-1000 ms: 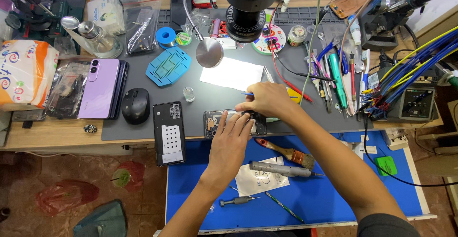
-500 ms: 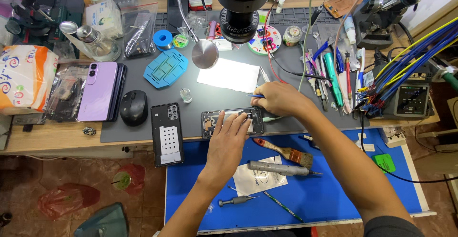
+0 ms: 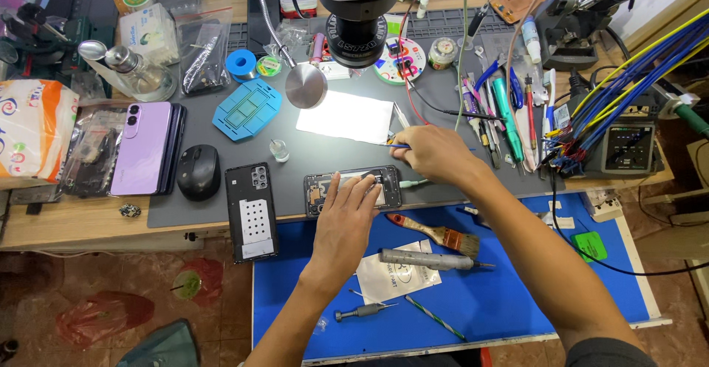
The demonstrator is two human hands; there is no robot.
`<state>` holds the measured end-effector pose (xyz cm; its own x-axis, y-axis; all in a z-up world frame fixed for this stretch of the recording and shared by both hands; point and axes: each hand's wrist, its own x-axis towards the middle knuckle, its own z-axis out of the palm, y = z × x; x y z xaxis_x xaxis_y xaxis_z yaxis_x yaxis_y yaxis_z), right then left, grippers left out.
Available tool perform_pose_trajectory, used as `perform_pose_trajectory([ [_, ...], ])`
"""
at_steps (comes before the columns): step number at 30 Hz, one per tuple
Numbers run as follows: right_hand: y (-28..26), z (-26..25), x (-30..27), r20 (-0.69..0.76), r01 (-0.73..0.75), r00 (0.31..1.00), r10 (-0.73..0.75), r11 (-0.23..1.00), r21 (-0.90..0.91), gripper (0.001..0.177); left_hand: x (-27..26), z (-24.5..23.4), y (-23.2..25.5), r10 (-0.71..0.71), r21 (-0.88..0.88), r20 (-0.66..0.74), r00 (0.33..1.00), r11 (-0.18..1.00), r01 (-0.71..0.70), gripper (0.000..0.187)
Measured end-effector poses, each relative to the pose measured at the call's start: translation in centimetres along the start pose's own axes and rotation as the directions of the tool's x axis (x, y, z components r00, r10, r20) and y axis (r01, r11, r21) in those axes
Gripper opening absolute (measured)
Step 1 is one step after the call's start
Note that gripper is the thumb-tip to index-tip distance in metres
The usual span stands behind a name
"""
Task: The person applies adhesive from a tube onto the back cover of a smartphone. They then pick up the main body of the phone, which is connected to a charging cable, and inspect the internal components. The person places the back cover on the table and continues to handle the phone body.
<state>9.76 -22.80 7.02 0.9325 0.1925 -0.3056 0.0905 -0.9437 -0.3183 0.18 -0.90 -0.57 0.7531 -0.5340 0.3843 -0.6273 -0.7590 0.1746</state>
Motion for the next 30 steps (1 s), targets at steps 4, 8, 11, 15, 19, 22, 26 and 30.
perform_pose_trajectory([
  [4, -1.2, -1.3, -2.6, -0.052, 0.027, 0.998, -0.029, 0.999, -0.036, 0.023, 0.2, -0.5, 0.0, -0.009, -0.032, 0.017, 1.000, 0.999, 0.010, 0.034],
  [8, -2.1, -1.2, -3.1, -0.096, 0.074, 0.993, -0.068, 0.996, 0.059, 0.026, 0.0, 0.2, -0.1, -0.006, 0.000, 0.031, 1.000, 1.000, 0.006, 0.037],
  [11, -1.8, -0.3, -2.3, -0.070, 0.112, 0.992, -0.105, 0.989, 0.095, 0.023, 0.0, -0.1, -0.1, -0.013, 0.000, 0.034, 0.999, 1.000, 0.013, 0.037],
  [15, 0.0, 2.6, -1.0, -0.155, 0.179, 0.967, -0.202, 0.972, -0.152, 0.023, 0.0, 0.2, -0.2, -0.014, -0.014, 0.036, 0.999, 1.000, 0.015, 0.037],
  [19, 0.8, 6.0, -0.8, -0.312, 0.221, 0.860, -0.405, 0.845, -0.487, 0.013, 0.1, -0.1, -0.1, -0.006, -0.020, 0.039, 0.999, 1.000, 0.007, 0.036],
  [22, 0.2, 4.8, -2.6, -0.450, 0.174, 0.767, -0.457, 0.823, -0.541, 0.019, 0.4, -0.5, -0.2, -0.008, -0.001, 0.042, 0.999, 1.000, 0.008, 0.037],
  [26, 0.0, 3.3, -7.8, -0.642, 0.153, 0.654, -0.399, 0.902, -0.405, 0.025, 1.4, -2.0, -0.3, -0.013, -0.098, 0.068, 0.998, 0.995, 0.020, 0.039],
  [30, 1.4, 5.8, -14.2, -0.418, 0.268, 0.869, -0.264, 0.962, -0.051, 0.025, 2.9, -1.4, -0.8, -0.007, -0.119, 0.039, 0.999, 0.993, 0.012, 0.035],
])
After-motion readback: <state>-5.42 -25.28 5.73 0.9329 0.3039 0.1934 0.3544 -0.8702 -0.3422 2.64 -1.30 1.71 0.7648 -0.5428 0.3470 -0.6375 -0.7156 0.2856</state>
